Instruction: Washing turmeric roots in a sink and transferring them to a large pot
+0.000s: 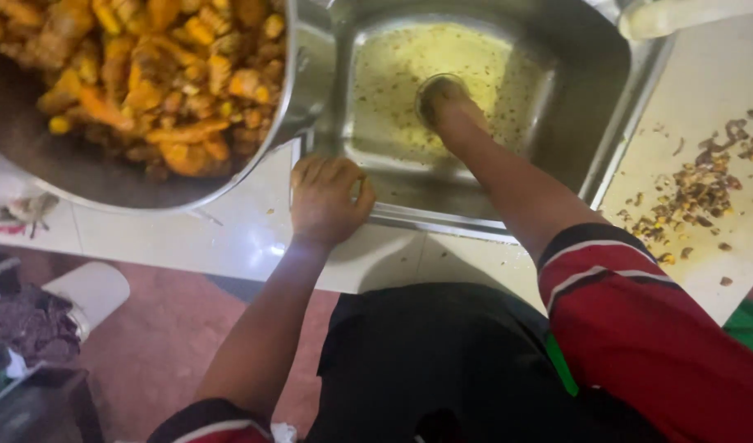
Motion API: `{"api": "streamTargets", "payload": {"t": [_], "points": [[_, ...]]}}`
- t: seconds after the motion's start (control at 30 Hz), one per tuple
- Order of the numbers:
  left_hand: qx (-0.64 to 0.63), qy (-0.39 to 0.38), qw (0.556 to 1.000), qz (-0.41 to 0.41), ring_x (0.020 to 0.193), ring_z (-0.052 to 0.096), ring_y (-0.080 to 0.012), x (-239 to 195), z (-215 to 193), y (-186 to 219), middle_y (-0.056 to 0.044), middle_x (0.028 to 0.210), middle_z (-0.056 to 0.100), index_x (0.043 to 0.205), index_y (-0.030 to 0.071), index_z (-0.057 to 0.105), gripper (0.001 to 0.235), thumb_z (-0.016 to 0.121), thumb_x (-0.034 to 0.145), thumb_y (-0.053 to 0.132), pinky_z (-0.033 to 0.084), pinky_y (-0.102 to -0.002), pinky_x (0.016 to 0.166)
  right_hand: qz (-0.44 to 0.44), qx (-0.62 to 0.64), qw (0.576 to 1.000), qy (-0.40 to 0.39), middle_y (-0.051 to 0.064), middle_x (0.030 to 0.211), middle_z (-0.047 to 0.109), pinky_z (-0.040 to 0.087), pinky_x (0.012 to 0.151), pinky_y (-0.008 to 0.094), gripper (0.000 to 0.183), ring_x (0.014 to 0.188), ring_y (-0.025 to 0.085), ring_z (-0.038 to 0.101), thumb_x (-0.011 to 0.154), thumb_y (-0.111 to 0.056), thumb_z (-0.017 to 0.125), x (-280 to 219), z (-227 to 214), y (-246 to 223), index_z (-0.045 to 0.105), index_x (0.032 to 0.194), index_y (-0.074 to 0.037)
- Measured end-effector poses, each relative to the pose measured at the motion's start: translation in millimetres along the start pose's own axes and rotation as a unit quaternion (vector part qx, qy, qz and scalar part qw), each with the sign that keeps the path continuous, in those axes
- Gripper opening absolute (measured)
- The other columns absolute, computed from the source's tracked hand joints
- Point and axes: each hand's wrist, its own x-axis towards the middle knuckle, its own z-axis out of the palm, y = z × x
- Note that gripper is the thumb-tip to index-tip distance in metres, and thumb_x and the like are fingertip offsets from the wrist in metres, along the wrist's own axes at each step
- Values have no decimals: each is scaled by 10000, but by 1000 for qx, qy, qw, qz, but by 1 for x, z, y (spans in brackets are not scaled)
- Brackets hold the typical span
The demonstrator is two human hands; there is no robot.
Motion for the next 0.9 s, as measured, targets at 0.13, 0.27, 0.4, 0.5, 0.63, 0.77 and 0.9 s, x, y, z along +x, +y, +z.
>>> {"api": "streamTargets", "payload": {"t": [0.13,0.27,0.4,0.5,0.63,0.77,0.9], "points": [[3,-5,1000,2,875,674,-175,5,-3,2,30,874,677,792,237,708,47,743,790,269,460,-389,994,-75,-48,995,36,163,1285,583,592,901,563,314,1157,403,655,1065,-285,534,35,24,17,631,1322,-132],[2,-8,1000,9,895,670,-171,1,5,0,34,885,678,802,251,711,51,753,790,276,448,-393,1017,-65,-71,995,33,162,1193,631,598,875,558,297,1106,396,687,1041,-290,562,43,39,19,694,1247,-122],[9,-18,1000,6,914,676,-171,0,5,2,34,896,682,811,251,713,51,749,811,287,444,-412,1025,-68,-82,994,31,184,1137,649,608,838,564,305,1077,409,696,1009,-287,610,62,58,31,740,1197,-85],[14,-24,1000,7,899,682,-176,1,-1,5,29,887,691,802,247,720,48,757,805,278,448,-412,1017,-70,-57,995,50,213,1115,631,622,805,549,318,1056,417,692,981,-268,657,72,70,32,733,1174,-28],[5,-34,999,27,816,676,-223,10,-8,7,1,843,680,789,216,700,47,742,801,233,483,-420,947,12,32,997,72,244,995,673,614,763,598,334,970,454,730,985,-244,623,49,36,11,715,1056,70],[-19,-47,998,30,745,642,-250,23,-27,29,16,816,707,802,170,720,43,679,815,172,435,-426,872,-13,148,980,135,211,985,655,502,712,517,259,881,405,635,772,-213,664,-42,-43,11,650,988,-70],[17,-50,998,29,826,643,-261,13,-20,20,1,845,713,827,180,758,98,687,838,247,415,-429,957,65,308,925,214,-47,1050,721,562,856,254,174,969,108,678,941,-97,653,-144,-125,37,699,1047,-226]]}}
